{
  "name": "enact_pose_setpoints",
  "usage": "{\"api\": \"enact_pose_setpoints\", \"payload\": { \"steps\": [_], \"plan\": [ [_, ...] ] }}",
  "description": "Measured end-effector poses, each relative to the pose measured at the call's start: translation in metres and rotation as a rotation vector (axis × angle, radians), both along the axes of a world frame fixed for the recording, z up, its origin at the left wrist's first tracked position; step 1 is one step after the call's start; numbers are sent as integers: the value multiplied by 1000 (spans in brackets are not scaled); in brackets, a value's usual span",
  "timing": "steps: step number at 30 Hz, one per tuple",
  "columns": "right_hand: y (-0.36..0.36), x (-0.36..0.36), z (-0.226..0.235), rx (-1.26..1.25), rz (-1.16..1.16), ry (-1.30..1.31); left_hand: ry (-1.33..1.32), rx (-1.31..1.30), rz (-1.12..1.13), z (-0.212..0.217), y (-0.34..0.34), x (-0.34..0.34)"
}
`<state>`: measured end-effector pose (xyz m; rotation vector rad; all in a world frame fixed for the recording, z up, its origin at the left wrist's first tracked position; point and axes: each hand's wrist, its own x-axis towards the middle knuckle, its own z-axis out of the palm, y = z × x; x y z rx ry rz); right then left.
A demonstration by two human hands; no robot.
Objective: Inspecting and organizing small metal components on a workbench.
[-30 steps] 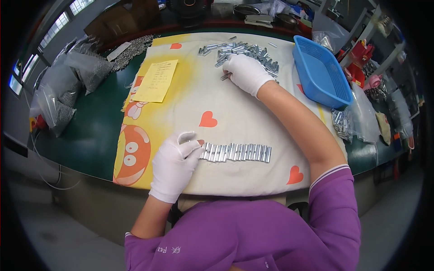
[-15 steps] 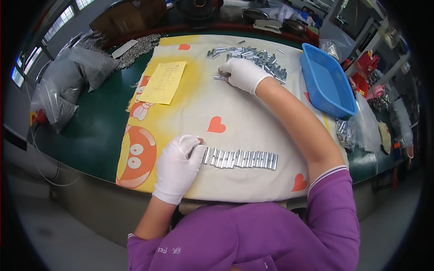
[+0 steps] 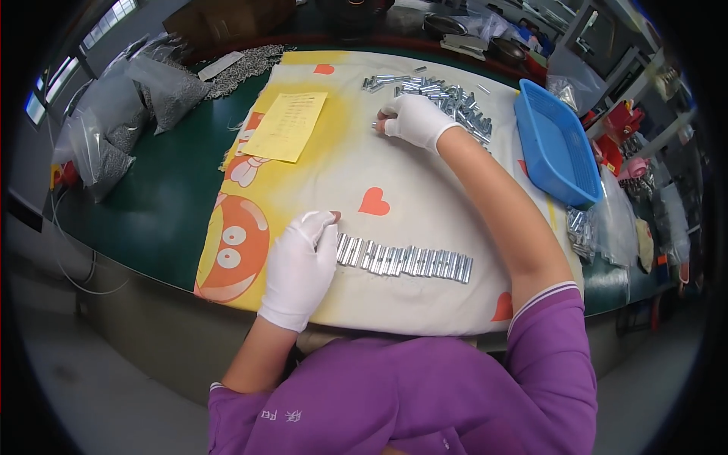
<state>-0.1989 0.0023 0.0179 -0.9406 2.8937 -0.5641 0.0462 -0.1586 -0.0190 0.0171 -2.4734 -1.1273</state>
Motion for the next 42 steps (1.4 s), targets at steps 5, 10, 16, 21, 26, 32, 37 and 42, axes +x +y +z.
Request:
{"api": "enact_pose_setpoints", "payload": {
  "steps": [5, 10, 16, 21, 26, 32, 37, 42],
  "plan": [
    [3, 15, 1, 139, -40, 208, 20, 52, 60, 0, -1, -2],
    [9, 15, 0, 86, 12, 98, 4, 173, 41, -4, 1, -1],
    [-6, 58, 9, 36, 230, 18, -76, 177, -35, -3, -2, 3],
    [-37, 100, 6, -89, 466, -81, -59, 376, 85, 2, 0, 6],
    [-49, 120, -2, -97, 782, -243, -74, 34, 134, 16, -16, 28],
    [-28, 123, -2, -411, 536, -728, -92, -150, -50, 18, -16, 42],
    [-21, 139, -20, -884, 503, -1305, -232, -69, -142, 16, -28, 24],
    [-11, 129, -26, -914, 611, -1446, -170, -79, -220, 13, -31, 17]
  ]
}}
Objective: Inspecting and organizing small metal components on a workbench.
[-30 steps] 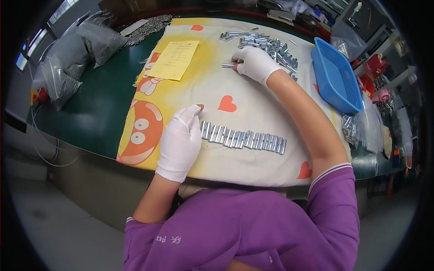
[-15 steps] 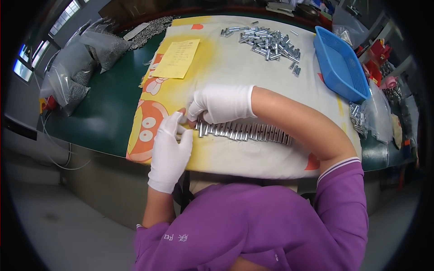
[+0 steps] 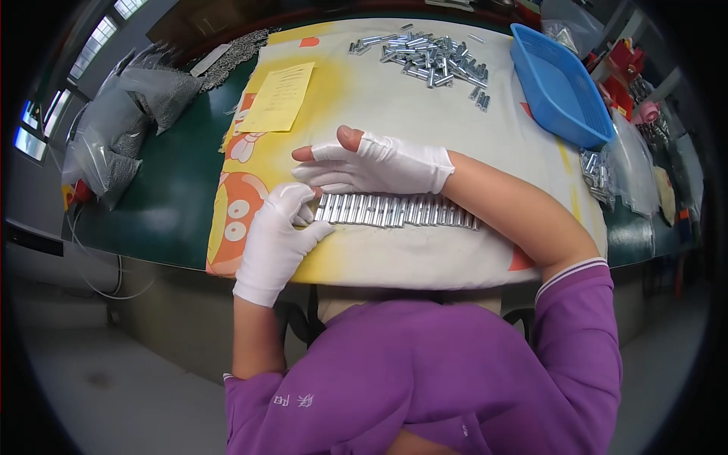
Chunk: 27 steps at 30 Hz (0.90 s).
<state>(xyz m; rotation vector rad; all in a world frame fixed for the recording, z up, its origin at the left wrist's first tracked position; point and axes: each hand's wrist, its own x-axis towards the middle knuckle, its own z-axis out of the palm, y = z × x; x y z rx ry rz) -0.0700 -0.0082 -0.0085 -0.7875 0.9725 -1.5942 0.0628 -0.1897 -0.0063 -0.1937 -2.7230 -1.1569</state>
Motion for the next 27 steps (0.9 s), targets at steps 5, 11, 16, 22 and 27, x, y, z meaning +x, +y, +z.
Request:
{"api": "enact_pose_setpoints", "payload": {
  "steps": [5, 11, 16, 22, 27],
  "plan": [
    [54, -12, 17, 80, -122, 159, 2, -70, -29, 9, 12, 4],
    [101, 10, 14, 48, -75, 39, 110, -183, -73, 0, 15, -5],
    [97, 13, 9, -26, -69, -20, 53, -139, -30, 4, 19, -5],
    [82, 11, 4, -51, -6, -81, 84, -143, -70, -3, 13, -6],
    [58, 12, 1, -89, 20, -8, -91, -134, -50, 11, 6, -4]
  ]
}}
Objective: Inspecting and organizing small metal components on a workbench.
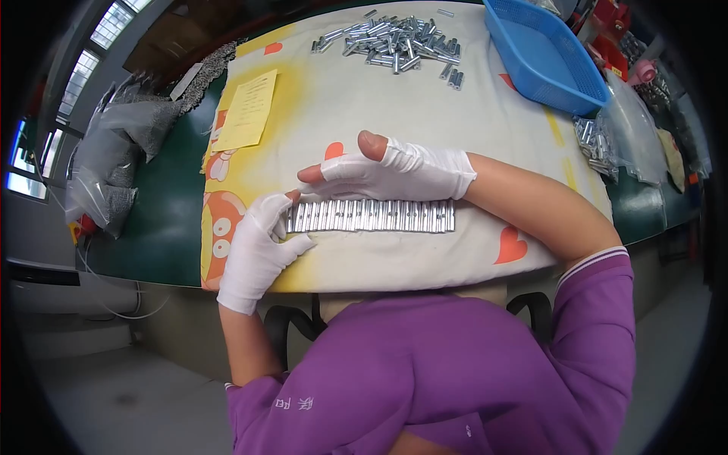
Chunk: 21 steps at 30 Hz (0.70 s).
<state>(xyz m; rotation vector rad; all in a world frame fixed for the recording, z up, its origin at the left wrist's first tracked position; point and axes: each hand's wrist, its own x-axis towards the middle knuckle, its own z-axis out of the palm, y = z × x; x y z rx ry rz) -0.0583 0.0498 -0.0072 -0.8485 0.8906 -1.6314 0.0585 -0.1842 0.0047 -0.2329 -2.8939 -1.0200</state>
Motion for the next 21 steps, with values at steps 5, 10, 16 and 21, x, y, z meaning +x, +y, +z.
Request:
{"api": "enact_pose_setpoints", "payload": {
  "steps": [5, 10, 16, 21],
  "plan": [
    [-15, -2, 2, 32, 22, 20, -34, 14, 75, 4, 1, 1],
    [-46, -3, -2, -4, 39, 98, -13, 0, 121, -4, -5, 1],
    [-52, -4, -3, 45, 35, 16, 115, 47, 6, -12, -11, 1],
    [-48, -5, -1, 12, 71, 59, 153, -3, -65, -14, -12, -2]
  ]
}}
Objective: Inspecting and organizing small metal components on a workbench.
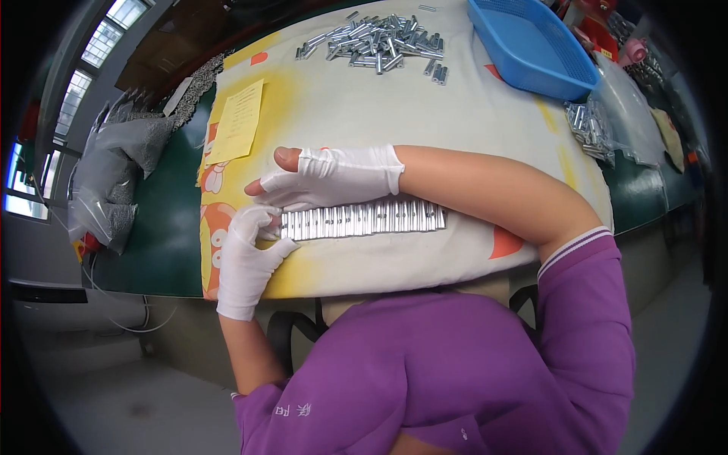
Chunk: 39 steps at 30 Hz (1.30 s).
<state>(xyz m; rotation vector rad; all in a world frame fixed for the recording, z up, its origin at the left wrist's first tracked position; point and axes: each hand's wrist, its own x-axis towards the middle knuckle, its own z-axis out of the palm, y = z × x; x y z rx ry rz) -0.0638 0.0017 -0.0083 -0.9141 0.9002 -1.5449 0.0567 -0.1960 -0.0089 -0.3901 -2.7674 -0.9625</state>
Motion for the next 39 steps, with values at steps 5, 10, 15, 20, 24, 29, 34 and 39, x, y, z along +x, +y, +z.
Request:
{"api": "enact_pose_setpoints", "payload": {
  "steps": [5, 10, 15, 20, 24, 29, 34, 39],
  "plan": [
    [62, 0, 30, 250, -411, 257, 177, -202, 11, 7, 2, 7],
    [151, 44, 57, 645, -821, 1090, 308, -240, -107, 16, 31, 19],
    [172, 123, 37, 611, -930, 1344, 282, -204, -393, 20, 93, 14],
    [192, 138, 3, 676, -1184, 1106, 148, -243, -443, 17, 111, 10],
    [197, 132, 0, 643, -1336, 1200, 64, -225, -486, 16, 119, 6],
    [194, 133, 2, 712, -1260, 1253, 10, -143, -633, 16, 142, 3],
    [191, 140, -5, 746, -1380, 1234, -48, -61, -703, 10, 162, 2],
    [194, 144, -7, 739, -1388, 1240, 35, -42, -656, 20, 138, 6]
  ]
}}
